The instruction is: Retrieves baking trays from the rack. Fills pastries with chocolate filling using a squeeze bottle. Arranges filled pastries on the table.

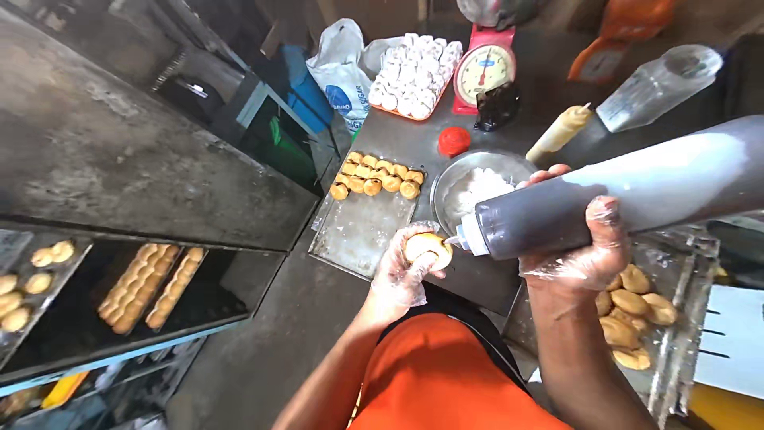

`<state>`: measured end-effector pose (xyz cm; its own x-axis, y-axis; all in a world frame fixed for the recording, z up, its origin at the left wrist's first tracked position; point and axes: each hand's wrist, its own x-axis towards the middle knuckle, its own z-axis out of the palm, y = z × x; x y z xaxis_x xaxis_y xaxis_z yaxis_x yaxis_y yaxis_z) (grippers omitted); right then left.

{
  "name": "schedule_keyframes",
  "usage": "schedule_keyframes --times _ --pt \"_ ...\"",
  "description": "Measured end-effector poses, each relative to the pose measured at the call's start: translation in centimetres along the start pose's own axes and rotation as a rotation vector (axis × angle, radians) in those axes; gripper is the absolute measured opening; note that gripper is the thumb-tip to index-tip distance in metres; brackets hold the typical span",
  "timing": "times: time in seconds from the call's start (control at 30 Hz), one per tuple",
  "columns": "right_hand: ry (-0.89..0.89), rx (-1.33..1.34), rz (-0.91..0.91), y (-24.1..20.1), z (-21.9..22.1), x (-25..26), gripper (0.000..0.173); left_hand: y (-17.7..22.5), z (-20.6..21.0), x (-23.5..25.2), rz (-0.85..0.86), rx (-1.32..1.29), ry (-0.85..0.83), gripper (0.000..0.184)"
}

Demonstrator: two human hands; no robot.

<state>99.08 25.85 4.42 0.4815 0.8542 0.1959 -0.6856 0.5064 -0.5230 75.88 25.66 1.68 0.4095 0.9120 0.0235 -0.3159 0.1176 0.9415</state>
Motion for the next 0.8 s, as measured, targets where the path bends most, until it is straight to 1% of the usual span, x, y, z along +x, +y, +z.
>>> schedule_keyframes --times 0.1,0.2,0.3,0.37,0.43,0.5,0.6,0.7,0.73,0.8 --pt "0.043 -0.014 -0.086 1.2 0.9 -0.9 0.043 0.5 -1.5 0.8 -0.011 0.027 -0.056 0.045" --pt "0.080 -0.040 -0.115 2.8 1.8 -2.0 0.047 1.2 -3.7 1.6 -0.014 0.042 -0.121 0.045" --pt "0.104 -0.134 -0.127 3.7 2.0 -2.7 0.048 1.6 -6.1 2.5 -0.005 0.125 -0.212 0.043" --pt "0.068 -0.232 -0.117 3.8 2.2 -3.1 0.050 1.3 -7.2 2.4 0.031 0.210 -0.288 0.040" --pt "0.037 -0.297 -0.132 4.2 2.6 -3.5 0.049 0.9 -7.8 2.1 0.056 0.326 -0.328 0.039" --pt "0.051 -0.304 -0.179 5.1 2.9 -3.9 0.046 0.5 -7.7 1.8 0.033 0.353 -0.318 0.040" --pt "0.161 -0.242 -0.225 6.3 3.1 -5.1 0.047 -0.2 -7.8 1.3 -0.024 0.170 -0.269 0.043" --pt "0.223 -0.196 -0.188 6.6 3.4 -5.8 0.047 -0.7 -7.7 1.1 0.006 0.037 -0.260 0.046" --pt "0.219 -0.188 -0.168 6.6 3.3 -5.9 0.047 -0.8 -7.8 1.0 0.028 0.051 -0.264 0.046" --pt "0.169 -0.204 -0.112 6.4 2.6 -6.3 0.047 -0.7 -8.5 0.9 0.068 0.171 -0.300 0.043"
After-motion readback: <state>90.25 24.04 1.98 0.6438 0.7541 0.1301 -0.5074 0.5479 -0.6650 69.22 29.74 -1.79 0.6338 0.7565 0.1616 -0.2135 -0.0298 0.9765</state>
